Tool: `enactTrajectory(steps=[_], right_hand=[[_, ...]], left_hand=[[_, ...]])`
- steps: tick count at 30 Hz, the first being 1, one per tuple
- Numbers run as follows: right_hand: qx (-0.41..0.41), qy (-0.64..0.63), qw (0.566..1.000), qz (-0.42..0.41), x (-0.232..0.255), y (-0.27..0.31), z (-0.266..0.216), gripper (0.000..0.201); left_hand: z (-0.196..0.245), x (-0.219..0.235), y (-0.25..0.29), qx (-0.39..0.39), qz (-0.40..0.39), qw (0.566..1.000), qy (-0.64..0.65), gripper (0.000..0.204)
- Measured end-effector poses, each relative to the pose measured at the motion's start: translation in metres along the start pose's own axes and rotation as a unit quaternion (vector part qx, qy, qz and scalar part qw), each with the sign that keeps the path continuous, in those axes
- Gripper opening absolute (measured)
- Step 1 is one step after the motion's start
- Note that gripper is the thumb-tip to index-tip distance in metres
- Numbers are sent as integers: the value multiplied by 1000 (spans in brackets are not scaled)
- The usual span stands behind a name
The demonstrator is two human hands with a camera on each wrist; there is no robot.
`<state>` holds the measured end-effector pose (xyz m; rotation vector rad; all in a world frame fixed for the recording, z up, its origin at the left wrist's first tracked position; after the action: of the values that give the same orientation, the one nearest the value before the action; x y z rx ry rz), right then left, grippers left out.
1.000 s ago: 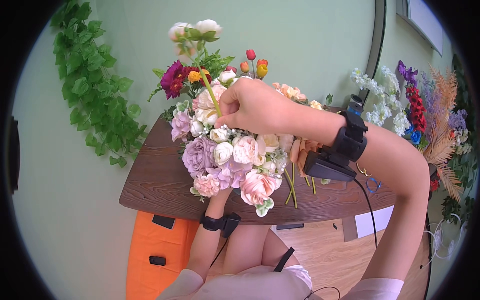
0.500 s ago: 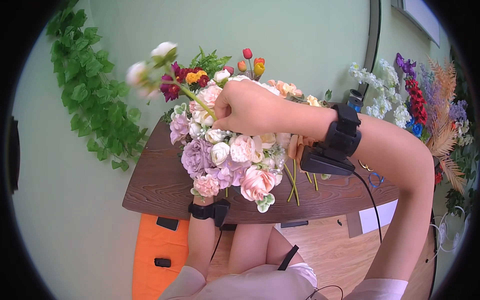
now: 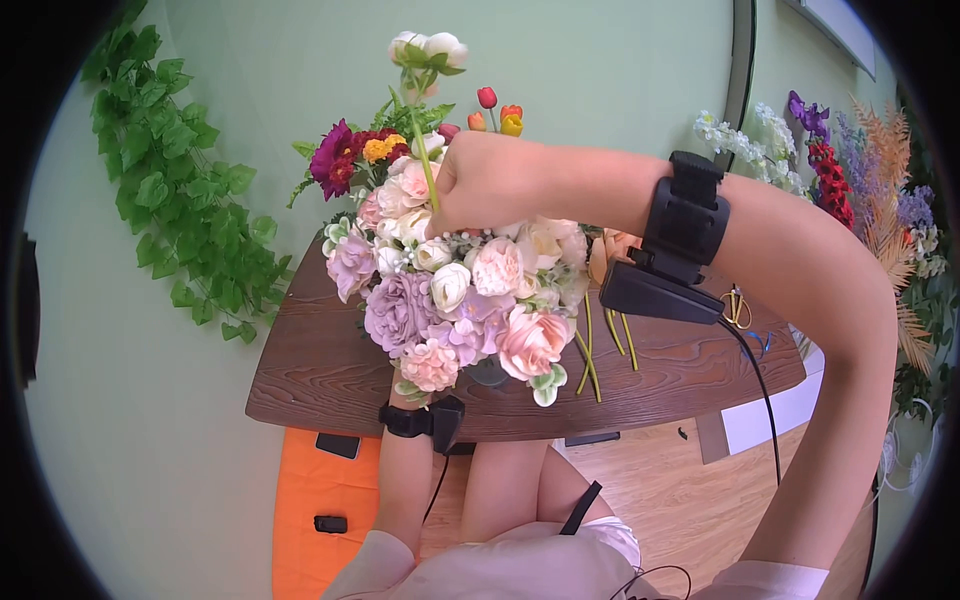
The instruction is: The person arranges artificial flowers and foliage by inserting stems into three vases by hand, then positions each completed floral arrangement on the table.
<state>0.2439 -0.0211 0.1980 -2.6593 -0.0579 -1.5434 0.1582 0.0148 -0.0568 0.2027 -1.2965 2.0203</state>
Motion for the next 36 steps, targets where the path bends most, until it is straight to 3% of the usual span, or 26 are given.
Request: enactTrajectory(steps=[2, 8, 14, 18, 20, 23, 27, 29, 30, 33, 36], right_hand=[[16, 71, 997, 2, -4, 1, 1, 28], [108, 125, 986, 22, -7, 7, -8, 14], [213, 117, 968, 58, -11, 14, -16, 3], [194, 59, 977, 65, -9, 18, -16, 6], [156, 73, 979, 107, -2, 21, -15, 9], [197, 121, 963, 138, 4, 22, -18, 11], [200, 84, 964, 157, 16, 27, -23, 10], [301, 56, 932, 197, 18, 32, -27, 4], [299, 55, 932, 197, 18, 32, -26, 4], [228, -58, 967, 96, 7, 17, -10, 9], [205, 16, 974, 99, 6, 20, -9, 20]], left_hand=[[0, -1, 0, 3, -3, 1000, 2, 37], [0, -2, -2, 6, -10, 1000, 8, 37], [0, -3, -5, 10, -16, 1000, 11, 38], [-1, -2, -5, 14, -16, 1000, 13, 38], [-1, -2, -5, 16, -17, 1000, 13, 38], [-2, -3, -6, 19, -21, 999, 17, 38], [-2, -8, -3, 27, -31, 999, 23, 38], [-2, -10, -1, 31, -36, 999, 25, 38], [-2, -11, 0, 33, -38, 998, 27, 38], [-2, -13, 0, 37, -42, 998, 30, 38], [-1, -14, -1, 40, -48, 998, 31, 38]])
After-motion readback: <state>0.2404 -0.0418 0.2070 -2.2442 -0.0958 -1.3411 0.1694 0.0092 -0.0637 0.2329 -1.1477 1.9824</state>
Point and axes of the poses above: each hand's wrist, its own y-axis away from the middle knuckle, its own x-axis out of the back of the hand, z = x × y, the point moved 7 cm from there along -y, towards the middle knuckle, and after that the axes turned 1 degree about x, right-handed, at the moved point
